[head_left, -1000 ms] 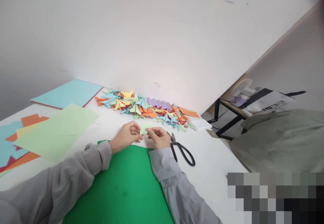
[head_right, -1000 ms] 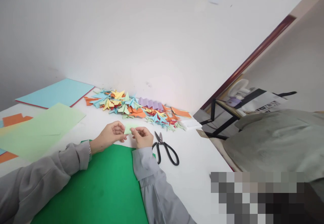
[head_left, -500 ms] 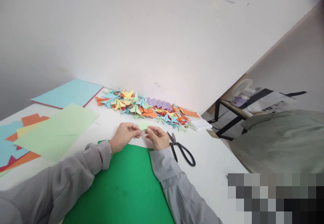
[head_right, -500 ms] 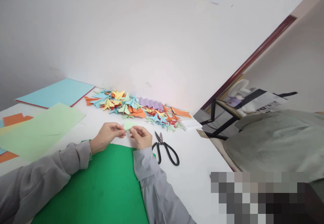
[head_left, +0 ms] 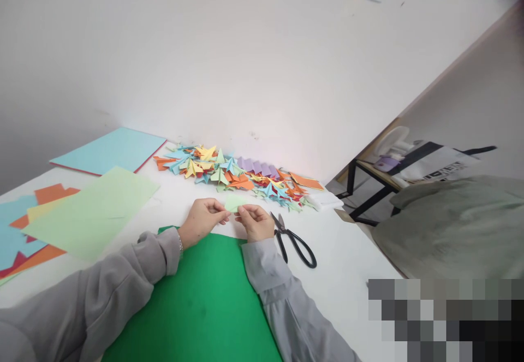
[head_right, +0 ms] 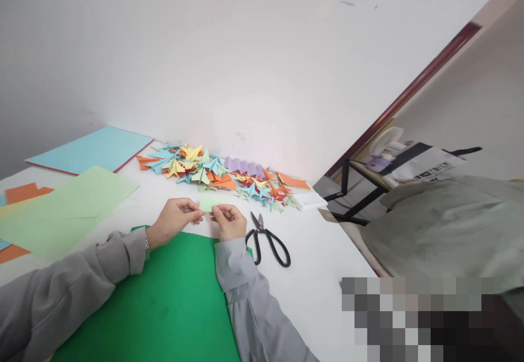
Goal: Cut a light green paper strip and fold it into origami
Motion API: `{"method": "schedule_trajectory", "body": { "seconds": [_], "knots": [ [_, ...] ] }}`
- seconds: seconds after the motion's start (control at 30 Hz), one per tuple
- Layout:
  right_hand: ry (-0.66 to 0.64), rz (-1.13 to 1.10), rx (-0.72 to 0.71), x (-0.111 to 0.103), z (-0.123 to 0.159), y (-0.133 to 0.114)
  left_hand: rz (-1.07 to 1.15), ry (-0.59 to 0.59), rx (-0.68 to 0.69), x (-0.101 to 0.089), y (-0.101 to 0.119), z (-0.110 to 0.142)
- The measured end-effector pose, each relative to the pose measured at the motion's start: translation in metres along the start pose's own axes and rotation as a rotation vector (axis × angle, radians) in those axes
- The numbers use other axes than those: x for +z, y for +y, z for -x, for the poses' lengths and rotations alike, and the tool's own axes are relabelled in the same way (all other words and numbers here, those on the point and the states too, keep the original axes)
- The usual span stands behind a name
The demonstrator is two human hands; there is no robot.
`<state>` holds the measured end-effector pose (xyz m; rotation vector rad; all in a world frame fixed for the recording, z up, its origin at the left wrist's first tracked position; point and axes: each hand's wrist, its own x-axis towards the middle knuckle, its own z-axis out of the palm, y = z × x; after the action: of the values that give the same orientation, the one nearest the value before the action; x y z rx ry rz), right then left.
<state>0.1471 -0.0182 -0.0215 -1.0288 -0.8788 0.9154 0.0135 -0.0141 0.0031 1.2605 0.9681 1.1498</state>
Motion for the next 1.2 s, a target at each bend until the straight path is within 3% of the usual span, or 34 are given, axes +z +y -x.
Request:
{"method": "schedule_trajectory", "body": {
  "seconds": [1.2],
  "knots": [
    [0.052, -0.044, 0.031, 0.0026, 0.0007, -0.0049, 0.154, -0.134, -0.049, -0.0036, -0.0046, -0.0004]
  ]
}}
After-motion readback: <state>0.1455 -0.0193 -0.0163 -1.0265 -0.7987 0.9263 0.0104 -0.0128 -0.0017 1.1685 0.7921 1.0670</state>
